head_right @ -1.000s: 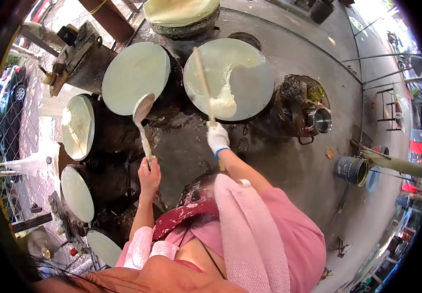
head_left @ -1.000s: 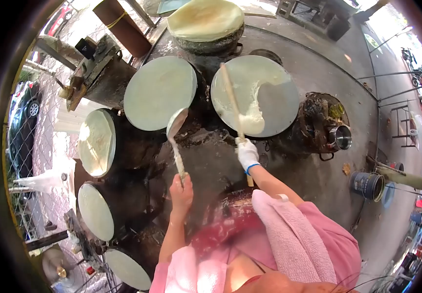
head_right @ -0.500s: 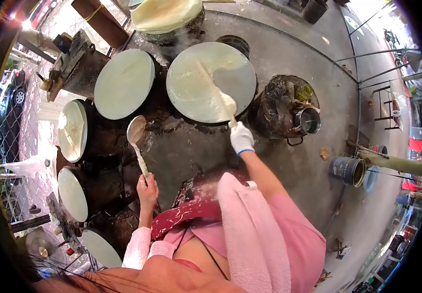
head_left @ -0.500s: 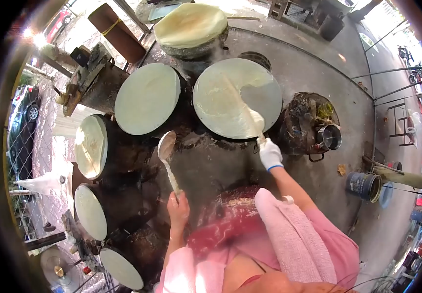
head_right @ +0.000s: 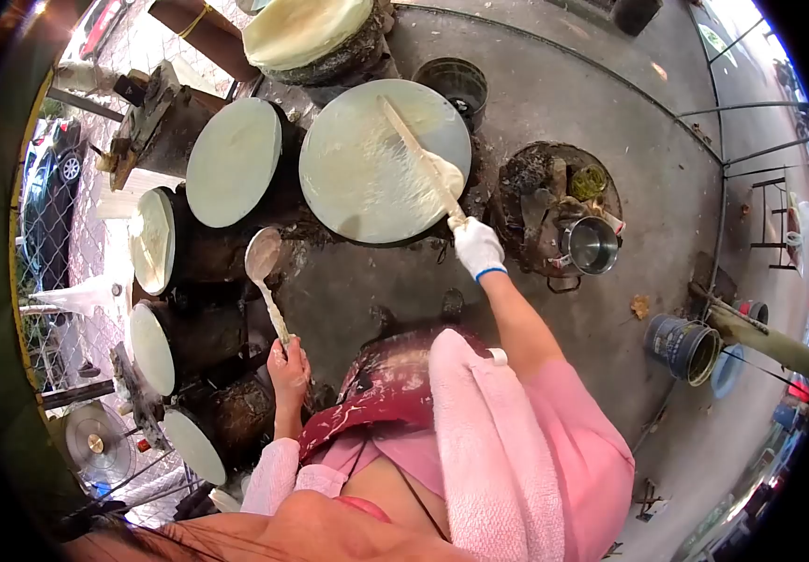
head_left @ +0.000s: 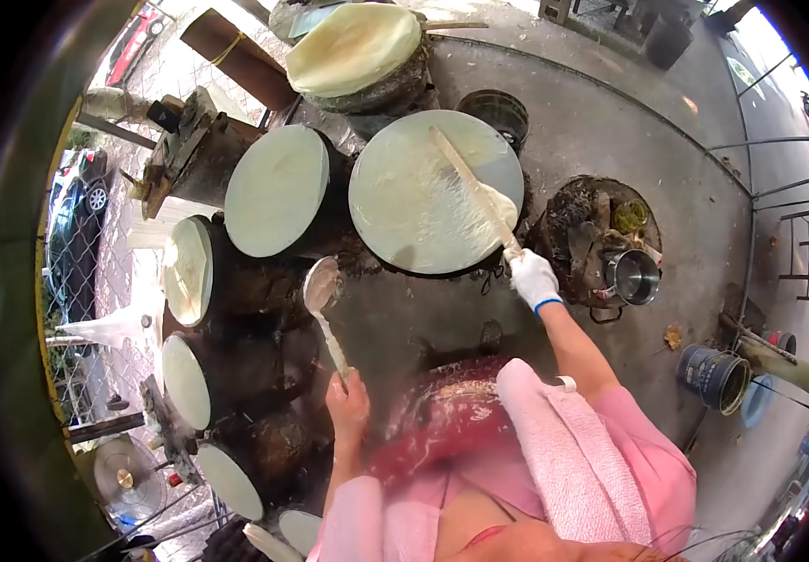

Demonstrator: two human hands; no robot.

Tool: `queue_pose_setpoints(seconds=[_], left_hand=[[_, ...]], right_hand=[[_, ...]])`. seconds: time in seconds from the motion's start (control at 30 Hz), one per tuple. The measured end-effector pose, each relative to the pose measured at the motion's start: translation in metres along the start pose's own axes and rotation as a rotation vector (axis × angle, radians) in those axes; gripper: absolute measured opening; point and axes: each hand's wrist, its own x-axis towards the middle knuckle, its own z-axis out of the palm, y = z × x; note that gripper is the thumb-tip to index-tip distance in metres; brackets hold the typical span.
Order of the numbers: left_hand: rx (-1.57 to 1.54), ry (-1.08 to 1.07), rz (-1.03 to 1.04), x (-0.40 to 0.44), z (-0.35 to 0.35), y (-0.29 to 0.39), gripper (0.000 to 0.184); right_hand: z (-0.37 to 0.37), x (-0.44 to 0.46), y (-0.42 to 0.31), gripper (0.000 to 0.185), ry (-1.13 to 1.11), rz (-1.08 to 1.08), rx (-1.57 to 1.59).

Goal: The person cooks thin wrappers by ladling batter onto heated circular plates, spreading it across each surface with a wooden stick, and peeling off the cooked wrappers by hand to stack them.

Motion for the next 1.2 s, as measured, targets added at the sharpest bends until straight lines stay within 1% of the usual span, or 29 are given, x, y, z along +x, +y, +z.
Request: queue_pose_setpoints(seconds=[0.03, 0.1, 0.13, 0.17, 0.2, 0.23, 0.27, 0.3, 0.33, 0.43, 0.47, 0.57, 0.6, 0.63, 0.67, 0.7, 0.73, 0.77, 0.8, 0.83, 0.87, 0.9, 0.93, 1.0, 1.07, 1.1, 1.13, 1.17, 1.2], left_hand=[[-0.003, 0.003, 0.004, -0.001, 0.005, 0.001, 0.016], [-0.009, -0.001, -0.014, -0.002, 0.013, 0.005, 0.016], [-0.01, -0.005, -0.037, -0.004, 0.016, 0.009, 0.016], [-0.011, -0.01, -0.061, -0.005, 0.017, 0.011, 0.016], [0.035, 0.0, -0.012, -0.004, 0.017, 0.005, 0.016], [0.018, 0.008, -0.042, -0.005, 0.018, 0.005, 0.015], [0.0, 0.017, -0.071, -0.008, 0.02, 0.006, 0.015], [-0.017, 0.024, -0.1, -0.01, 0.021, 0.006, 0.015], [0.078, 0.048, -0.084, -0.012, 0.02, 0.004, 0.017], [0.534, 0.098, 0.268, -0.027, 0.022, 0.01, 0.02], [0.449, 0.12, 0.099, -0.022, 0.007, -0.022, 0.024], [0.411, 0.14, 0.038, -0.026, -0.002, -0.036, 0.025], [0.512, 0.116, 0.088, -0.031, 0.007, -0.012, 0.027], [0.475, 0.119, 0.073, -0.028, 0.007, -0.015, 0.026], [0.438, 0.123, 0.059, -0.024, 0.005, -0.021, 0.026], [0.401, 0.126, 0.041, -0.023, 0.004, -0.024, 0.025], [0.359, 0.113, 0.032, -0.022, 0.006, -0.019, 0.025], [0.315, 0.098, 0.022, -0.021, 0.011, -0.01, 0.025], [0.297, 0.08, 0.054, -0.017, 0.013, -0.009, 0.022], [0.279, 0.061, 0.085, -0.013, 0.016, -0.008, 0.019], [0.287, 0.042, 0.157, -0.005, 0.016, -0.016, 0.014], [0.231, 0.029, 0.151, -0.005, 0.023, -0.009, 0.012], [0.174, 0.018, 0.143, -0.005, 0.03, -0.001, 0.012], [0.237, -0.008, 0.179, 0.003, 0.041, 0.003, 0.013], [0.26, -0.014, 0.266, 0.015, 0.046, -0.006, 0.015], [0.221, -0.038, 0.235, 0.015, 0.052, -0.001, 0.016], [0.183, -0.061, 0.204, 0.013, 0.056, 0.006, 0.016], [0.145, -0.081, 0.175, 0.011, 0.06, 0.018, 0.016], [0.053, -0.105, -0.01, 0.0, 0.063, 0.043, 0.016]], right_hand=[[-0.008, -0.011, -0.011, 0.044, -0.182, 0.121, 0.179], [-0.007, -0.035, -0.006, 0.043, -0.337, 0.079, 0.171], [-0.001, -0.043, 0.009, 0.043, -0.247, -0.116, -0.019], [-0.001, -0.04, 0.017, 0.051, -0.277, -0.096, -0.108], [-0.005, -0.035, 0.027, 0.052, -0.197, -0.074, -0.105], [-0.011, -0.025, 0.035, 0.053, -0.117, -0.054, -0.104], [-0.014, -0.005, 0.04, 0.056, -0.083, -0.096, -0.114], [-0.024, 0.015, 0.031, 0.059, -0.102, -0.075, -0.193], [-0.021, 0.042, 0.038, 0.06, -0.072, -0.129, -0.209], [-0.046, 0.109, -0.004, 0.063, -0.037, -0.12, -0.309], [-0.041, 0.136, -0.009, 0.064, 0.038, -0.166, -0.338], [-0.039, 0.178, -0.049, 0.063, 0.173, -0.179, -0.367], [-0.039, 0.175, -0.064, 0.062, 0.206, -0.192, -0.317], [-0.039, 0.169, -0.076, 0.062, 0.242, -0.207, -0.267], [-0.034, 0.161, -0.077, 0.062, 0.172, -0.299, -0.198], [-0.002, 0.154, -0.057, 0.062, 0.429, -0.62, -0.085], [-0.016, 0.111, -0.066, 0.06, 0.181, -0.49, -0.02], [-0.029, 0.075, -0.064, 0.053, 0.031, -0.531, -0.012], [-0.035, 0.042, -0.055, 0.056, 0.0, -0.507, 0.153], [-0.032, 0.022, -0.033, 0.058, 0.051, -0.5, 0.235], [-0.023, 0.007, -0.008, 0.054, 0.195, -0.53, 0.447], [-0.011, -0.004, 0.019, 0.049, 0.315, -0.489, 0.595], [-0.025, -0.029, 0.031, 0.048, 0.053, 0.046, 0.77], [-0.016, -0.05, 0.044, 0.044, -0.164, 0.237, 0.991], [-0.019, -0.059, 0.046, 0.041, -0.311, 0.322, 1.065], [-0.033, -0.064, 0.031, 0.039, -0.344, 0.307, 1.034], [-0.043, -0.059, 0.027, 0.037, -0.307, 0.254, 1.016], [-0.023, -0.04, 0.05, 0.04, -0.2, 0.156, 0.988], [-0.019, -0.027, 0.064, 0.04, -0.171, 0.171, 1.008]])
